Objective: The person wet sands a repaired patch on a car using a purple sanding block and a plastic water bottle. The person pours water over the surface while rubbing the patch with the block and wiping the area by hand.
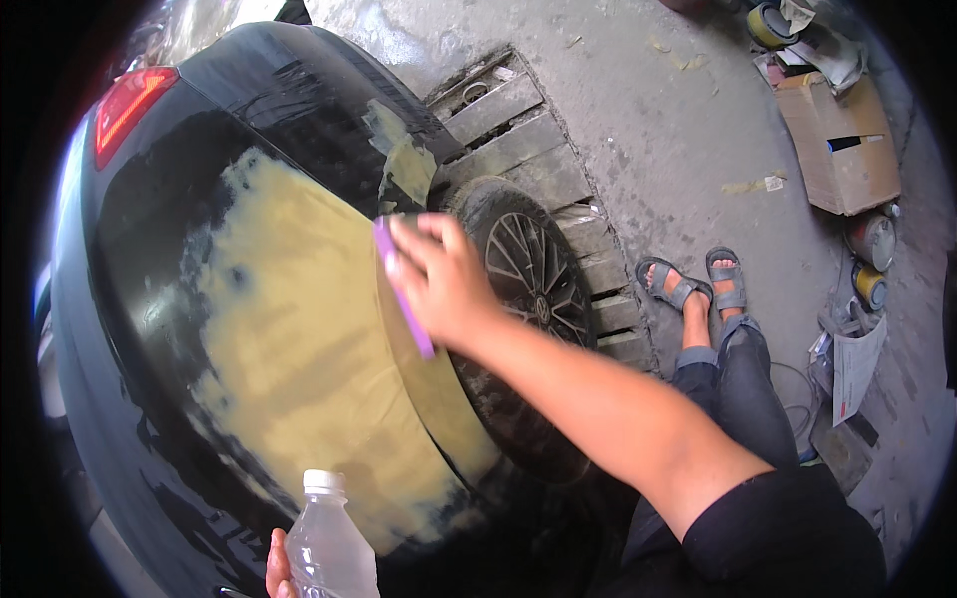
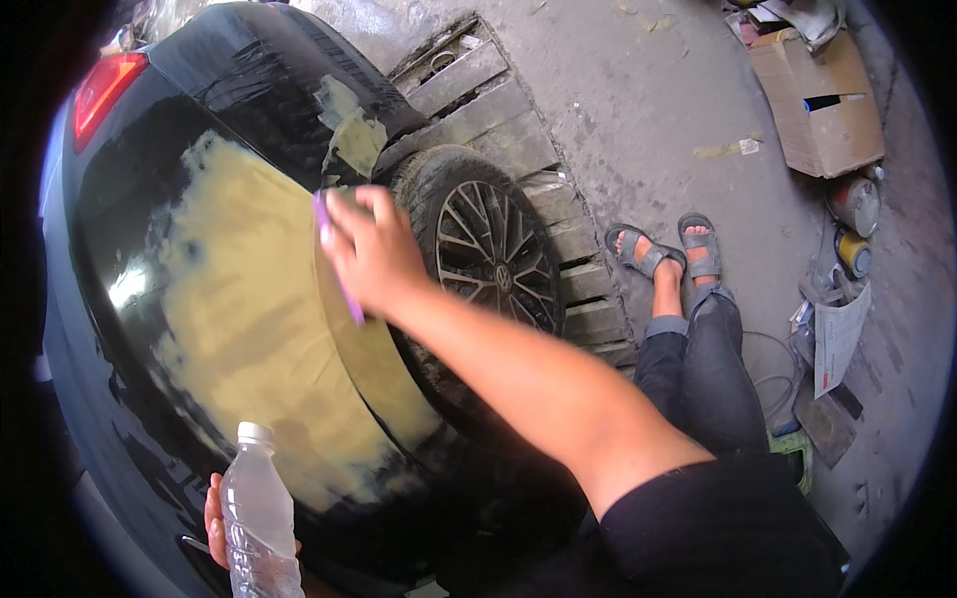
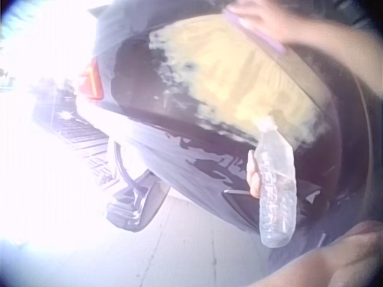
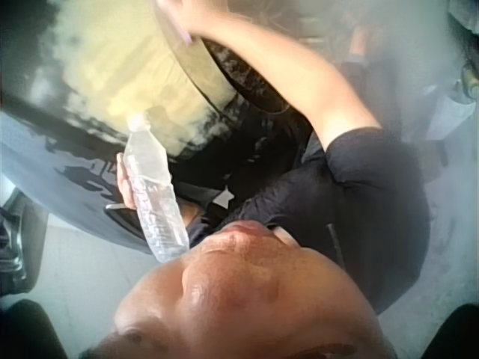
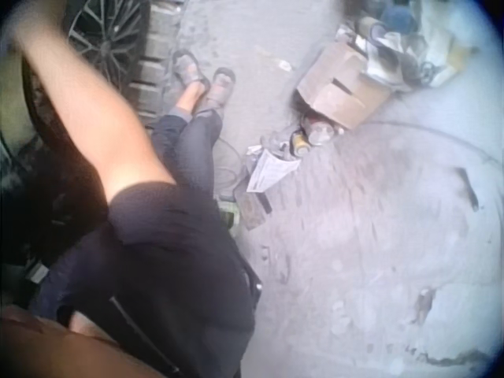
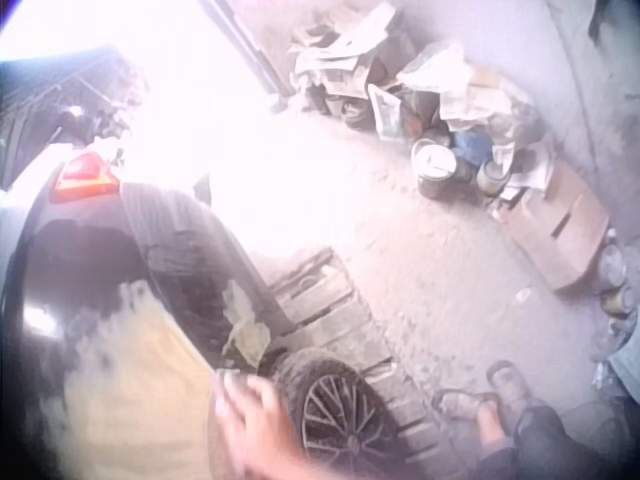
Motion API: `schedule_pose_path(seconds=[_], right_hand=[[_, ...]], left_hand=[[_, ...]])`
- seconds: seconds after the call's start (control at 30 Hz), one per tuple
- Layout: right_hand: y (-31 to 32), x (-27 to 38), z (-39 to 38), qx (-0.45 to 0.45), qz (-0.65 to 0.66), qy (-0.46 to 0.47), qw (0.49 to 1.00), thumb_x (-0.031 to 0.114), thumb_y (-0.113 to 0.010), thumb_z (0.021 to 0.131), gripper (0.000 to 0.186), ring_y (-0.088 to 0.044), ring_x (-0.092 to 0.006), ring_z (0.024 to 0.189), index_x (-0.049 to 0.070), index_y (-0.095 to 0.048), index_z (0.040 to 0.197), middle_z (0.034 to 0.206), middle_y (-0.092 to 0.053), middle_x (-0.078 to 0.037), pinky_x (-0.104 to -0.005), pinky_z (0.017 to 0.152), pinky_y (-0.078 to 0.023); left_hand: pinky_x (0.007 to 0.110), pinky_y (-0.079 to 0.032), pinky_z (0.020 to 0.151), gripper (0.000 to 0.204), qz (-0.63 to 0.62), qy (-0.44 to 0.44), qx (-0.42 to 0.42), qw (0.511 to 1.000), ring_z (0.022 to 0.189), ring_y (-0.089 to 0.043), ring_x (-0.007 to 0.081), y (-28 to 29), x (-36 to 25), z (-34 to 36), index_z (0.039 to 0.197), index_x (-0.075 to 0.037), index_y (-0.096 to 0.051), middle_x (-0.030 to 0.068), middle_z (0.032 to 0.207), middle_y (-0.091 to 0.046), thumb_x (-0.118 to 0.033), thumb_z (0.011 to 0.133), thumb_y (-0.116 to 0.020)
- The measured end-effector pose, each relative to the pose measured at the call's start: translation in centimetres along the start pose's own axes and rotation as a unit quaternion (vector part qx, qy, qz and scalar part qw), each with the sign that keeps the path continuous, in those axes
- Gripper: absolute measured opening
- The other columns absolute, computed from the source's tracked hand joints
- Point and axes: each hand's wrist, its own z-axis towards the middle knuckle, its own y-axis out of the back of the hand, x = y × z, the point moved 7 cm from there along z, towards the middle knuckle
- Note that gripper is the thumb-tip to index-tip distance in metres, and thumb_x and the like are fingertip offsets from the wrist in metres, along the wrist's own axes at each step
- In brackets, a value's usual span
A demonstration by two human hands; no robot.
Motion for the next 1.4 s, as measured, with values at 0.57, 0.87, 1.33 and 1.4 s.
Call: schedule_pose_path(seconds=[0.57, 0.87, 1.33, 1.4], right_hand=[[-1.2, -0.7, 0.7, 0.024, 0.011, -0.027, 0.999, 0.028, -0.066, 0.094, 0.046, -0.054, -0.0425, 0.119, 0.01, -0.061, 0.136, 0.132, -0.054, -0.023, -0.0485, 0.102, -0.046], [0.1, 1.1, -3.5, 0.023, 0.021, 0.028, 0.999, 0.03, -0.064, 0.095, 0.047, -0.054, -0.0403, 0.119, 0.01, -0.061, 0.137, 0.133, -0.051, -0.022, -0.0474, 0.105, -0.044], [0.1, 0.9, -2.3, 0.009, 0.028, 0.05, 0.998, 0.027, -0.067, 0.093, 0.045, -0.055, -0.0404, 0.117, 0.01, -0.063, 0.135, 0.133, -0.052, -0.021, -0.0471, 0.102, -0.046], [-0.3, -0.2, 0.8, 0.006, -0.009, 0.039, 0.999, 0.025, -0.065, 0.095, 0.043, -0.055, -0.0405, 0.117, 0.009, -0.062, 0.135, 0.135, -0.052, -0.02, -0.0466, 0.1, -0.047]], left_hand=[[0.052, -0.049, 0.108, 0.095, 0.148, -0.102, 0.091, 0.979, 0.134, -0.05, 0.0434, -2.2, -1.7, 0.0, 0.154, -0.015, -0.027, 0.0263, 0.153, -0.039, -0.044, 0.083, -0.082], [0.053, -0.048, 0.109, 0.097, 0.127, -0.126, 0.101, 0.979, 0.135, -0.05, 0.0431, -1.9, -1.4, 0.2, 0.152, -0.012, -0.029, 0.0251, 0.151, -0.041, -0.05, 0.08, -0.082], [0.054, -0.047, 0.109, 0.098, 0.081, -0.094, 0.096, 0.988, 0.135, -0.05, 0.0434, -1.9, -1.6, -0.2, 0.151, -0.013, -0.03, 0.0276, 0.151, -0.04, -0.042, 0.078, -0.087], [0.054, -0.048, 0.109, 0.099, 0.118, -0.127, 0.065, 0.983, 0.135, -0.05, 0.0432, -2.4, -1.4, 0.0, 0.152, -0.013, -0.03, 0.0275, 0.151, -0.04, -0.041, 0.077, -0.088]])
